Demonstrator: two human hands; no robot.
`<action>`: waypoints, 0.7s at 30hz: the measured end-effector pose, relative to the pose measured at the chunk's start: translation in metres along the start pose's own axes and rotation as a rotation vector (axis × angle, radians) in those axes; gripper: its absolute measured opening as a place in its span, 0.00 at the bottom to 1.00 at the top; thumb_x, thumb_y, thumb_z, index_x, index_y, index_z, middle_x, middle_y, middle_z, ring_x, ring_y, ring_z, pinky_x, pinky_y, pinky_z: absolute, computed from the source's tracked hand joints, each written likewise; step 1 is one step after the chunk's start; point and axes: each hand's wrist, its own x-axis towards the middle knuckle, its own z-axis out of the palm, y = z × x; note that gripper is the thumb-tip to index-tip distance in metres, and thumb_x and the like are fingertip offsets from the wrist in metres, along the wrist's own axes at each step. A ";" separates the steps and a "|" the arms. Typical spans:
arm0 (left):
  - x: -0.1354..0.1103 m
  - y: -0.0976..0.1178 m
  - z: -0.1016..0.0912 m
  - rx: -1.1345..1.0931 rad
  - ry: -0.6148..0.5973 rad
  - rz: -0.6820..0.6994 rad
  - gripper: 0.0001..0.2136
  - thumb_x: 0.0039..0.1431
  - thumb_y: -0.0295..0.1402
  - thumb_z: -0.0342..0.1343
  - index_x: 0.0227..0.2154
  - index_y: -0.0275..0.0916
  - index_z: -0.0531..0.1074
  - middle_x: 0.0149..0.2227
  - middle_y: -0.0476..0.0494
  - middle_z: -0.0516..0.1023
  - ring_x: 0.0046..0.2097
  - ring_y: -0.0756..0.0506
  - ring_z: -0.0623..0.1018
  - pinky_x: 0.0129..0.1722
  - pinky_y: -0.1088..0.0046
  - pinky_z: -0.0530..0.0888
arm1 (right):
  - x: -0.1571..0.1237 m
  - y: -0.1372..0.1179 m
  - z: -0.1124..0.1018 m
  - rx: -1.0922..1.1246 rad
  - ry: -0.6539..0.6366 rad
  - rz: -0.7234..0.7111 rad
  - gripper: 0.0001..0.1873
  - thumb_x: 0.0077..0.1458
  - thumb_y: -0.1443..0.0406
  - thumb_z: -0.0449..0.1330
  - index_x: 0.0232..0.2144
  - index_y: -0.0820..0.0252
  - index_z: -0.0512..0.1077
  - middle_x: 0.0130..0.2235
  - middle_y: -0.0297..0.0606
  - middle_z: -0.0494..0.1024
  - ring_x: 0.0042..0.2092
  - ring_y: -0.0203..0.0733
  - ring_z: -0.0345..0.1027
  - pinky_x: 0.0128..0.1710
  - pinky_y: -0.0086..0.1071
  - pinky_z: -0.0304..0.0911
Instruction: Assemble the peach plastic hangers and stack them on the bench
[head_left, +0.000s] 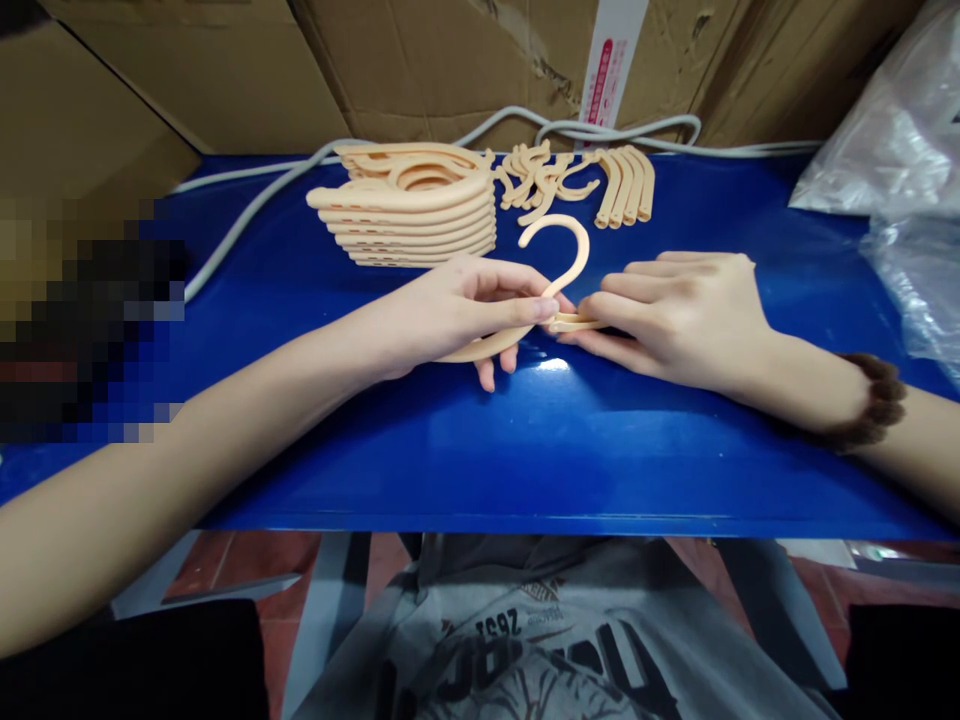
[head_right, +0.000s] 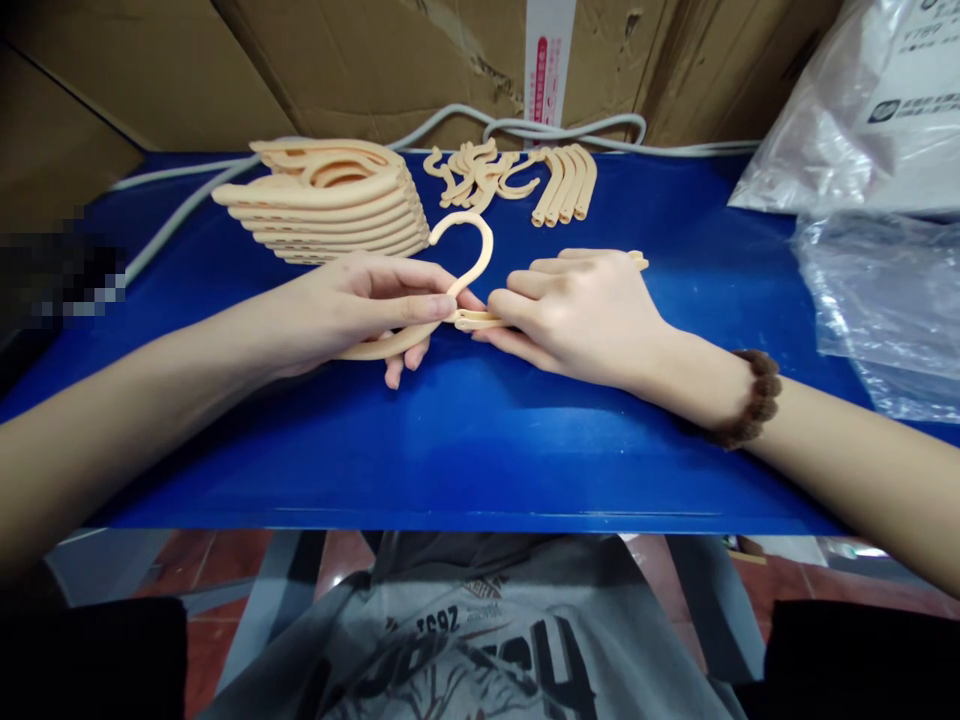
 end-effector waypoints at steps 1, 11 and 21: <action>0.000 0.000 0.000 -0.009 0.000 -0.004 0.05 0.65 0.33 0.57 0.38 0.38 0.76 0.22 0.53 0.74 0.20 0.53 0.74 0.19 0.83 0.73 | 0.000 0.000 0.001 0.003 0.004 0.000 0.29 0.72 0.50 0.44 0.33 0.59 0.77 0.27 0.36 0.75 0.28 0.37 0.64 0.31 0.34 0.48; 0.001 0.003 0.002 -0.101 -0.004 -0.055 0.05 0.62 0.32 0.61 0.31 0.38 0.74 0.22 0.52 0.74 0.21 0.53 0.75 0.20 0.82 0.73 | 0.000 -0.001 0.004 -0.088 0.131 -0.071 0.28 0.73 0.52 0.44 0.29 0.59 0.74 0.24 0.33 0.72 0.26 0.35 0.61 0.29 0.32 0.50; 0.001 -0.002 0.005 -0.066 0.057 -0.001 0.06 0.61 0.31 0.62 0.30 0.36 0.75 0.24 0.49 0.77 0.24 0.53 0.76 0.22 0.82 0.75 | 0.001 -0.002 -0.002 -0.035 -0.009 -0.084 0.30 0.73 0.50 0.41 0.31 0.58 0.75 0.25 0.33 0.74 0.25 0.35 0.63 0.29 0.33 0.51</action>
